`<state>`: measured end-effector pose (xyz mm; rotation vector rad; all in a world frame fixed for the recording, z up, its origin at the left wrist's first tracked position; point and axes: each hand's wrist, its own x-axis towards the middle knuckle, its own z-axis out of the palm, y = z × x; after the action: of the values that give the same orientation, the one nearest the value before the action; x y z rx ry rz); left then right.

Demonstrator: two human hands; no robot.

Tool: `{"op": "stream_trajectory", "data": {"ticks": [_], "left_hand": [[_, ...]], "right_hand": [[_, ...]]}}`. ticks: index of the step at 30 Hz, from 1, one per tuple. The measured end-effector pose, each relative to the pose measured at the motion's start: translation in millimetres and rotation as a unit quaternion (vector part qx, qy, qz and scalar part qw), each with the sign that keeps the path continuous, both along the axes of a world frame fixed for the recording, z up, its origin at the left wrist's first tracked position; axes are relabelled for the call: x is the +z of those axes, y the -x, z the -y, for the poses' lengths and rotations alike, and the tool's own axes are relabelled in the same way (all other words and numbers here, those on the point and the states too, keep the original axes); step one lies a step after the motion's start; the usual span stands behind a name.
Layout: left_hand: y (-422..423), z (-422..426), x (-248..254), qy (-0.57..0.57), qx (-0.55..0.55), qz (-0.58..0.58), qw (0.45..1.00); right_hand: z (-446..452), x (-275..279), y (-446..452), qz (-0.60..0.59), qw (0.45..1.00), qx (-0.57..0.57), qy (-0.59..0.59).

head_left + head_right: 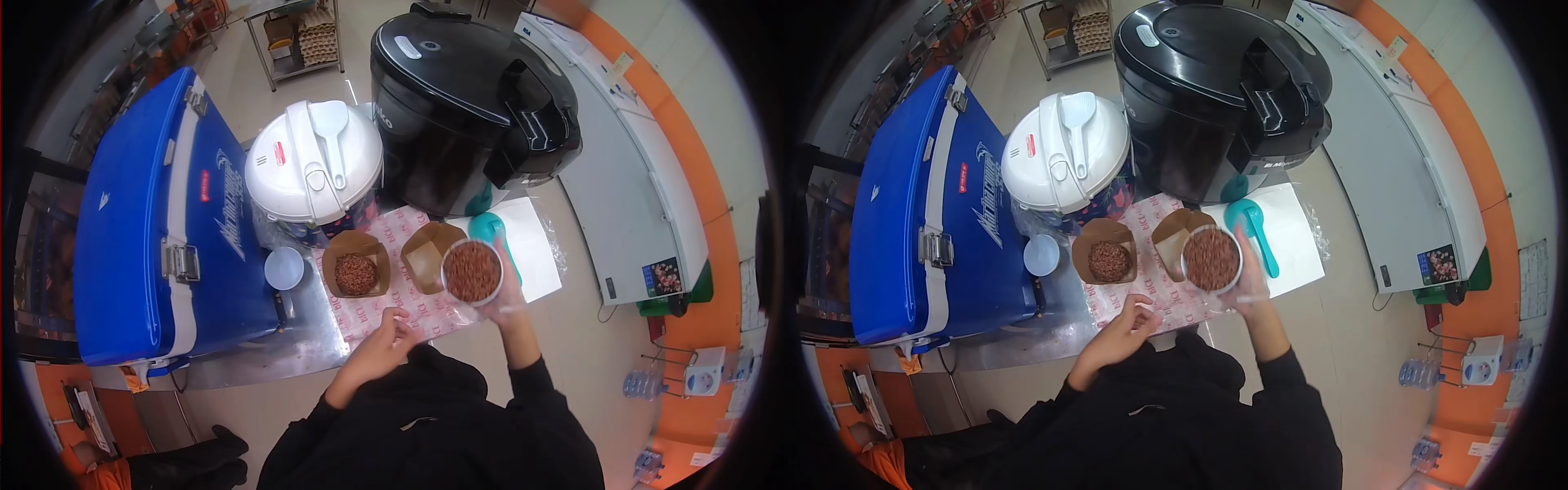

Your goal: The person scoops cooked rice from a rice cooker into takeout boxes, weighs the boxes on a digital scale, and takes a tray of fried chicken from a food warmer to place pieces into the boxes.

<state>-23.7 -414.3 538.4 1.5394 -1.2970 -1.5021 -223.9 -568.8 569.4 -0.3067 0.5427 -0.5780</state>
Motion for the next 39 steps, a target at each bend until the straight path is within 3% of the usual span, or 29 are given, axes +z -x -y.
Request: {"op": "stream_trajectory", "data": {"ticks": [2, 5, 12, 13, 14, 16, 17, 21, 26, 27, 29, 30, 31, 32, 34, 37, 39], "left_hand": [[17, 24, -27, -0.067, 0.061, -0.016, 0.996], [35, 51, -38, -0.07, 0.159, 0.03, 0.984], [51, 76, -65, -0.001, 0.205, 0.13, 0.97], [52, 76, -67, 0.016, 0.199, 0.166, 0.966], [53, 76, -69, 0.033, 0.192, 0.201, 0.96], [54, 78, -64, 0.045, 0.172, 0.229, 0.957], [55, 78, -62, 0.05, 0.161, 0.244, 0.955], [58, 80, -73, 0.05, 0.161, 0.26, 0.951], [55, 81, -65, 0.001, 0.151, 0.212, 0.965], [52, 76, -60, -0.018, 0.097, 0.209, 0.973], [39, 62, -37, -0.053, -0.012, 0.203, 0.978], [30, 54, -3, -0.058, -0.017, 0.12, 0.991], [25, 45, 31, -0.064, -0.024, 0.036, 0.997], [25, 41, 47, 0.08, 0.054, 0.071, 0.993], [24, 32, 63, 0.357, 0.204, 0.138, 0.901], [10, 24, 62, 0.403, 0.234, 0.155, 0.871], [3, 9, 50, 0.395, 0.336, 0.109, 0.848]], "right_hand": [[27, -9, -1, -0.061, 0.998, 0.01, 0.029], [57, -28, -8, -0.148, 0.985, 0.039, 0.084], [80, -50, -20, -0.264, 0.949, 0.112, 0.133], [86, -80, -16, -0.303, 0.881, 0.108, 0.347], [92, -111, -11, -0.363, 0.763, 0.064, 0.531], [65, -64, -33, -0.539, 0.661, 0.053, 0.519], [59, -70, -37, -0.548, 0.592, 0.021, 0.591], [48, -64, -50, -0.565, 0.453, -0.04, 0.688], [46, -39, -42, -0.564, 0.507, -0.048, 0.65], [48, -35, -37, -0.553, 0.517, -0.065, 0.65], [55, -23, -21, -0.415, 0.712, -0.099, 0.558], [55, -13, -18, -0.333, 0.792, -0.113, 0.499], [39, 12, -23, -0.115, 0.934, -0.114, 0.317], [27, 28, -29, -0.074, 0.964, -0.088, 0.241], [6, 45, -45, 0.011, 0.996, -0.03, 0.083], [-34, 40, -88, 0.019, 0.997, 0.023, 0.066], [-43, 52, -108, -0.097, 0.953, 0.041, 0.284]]}}
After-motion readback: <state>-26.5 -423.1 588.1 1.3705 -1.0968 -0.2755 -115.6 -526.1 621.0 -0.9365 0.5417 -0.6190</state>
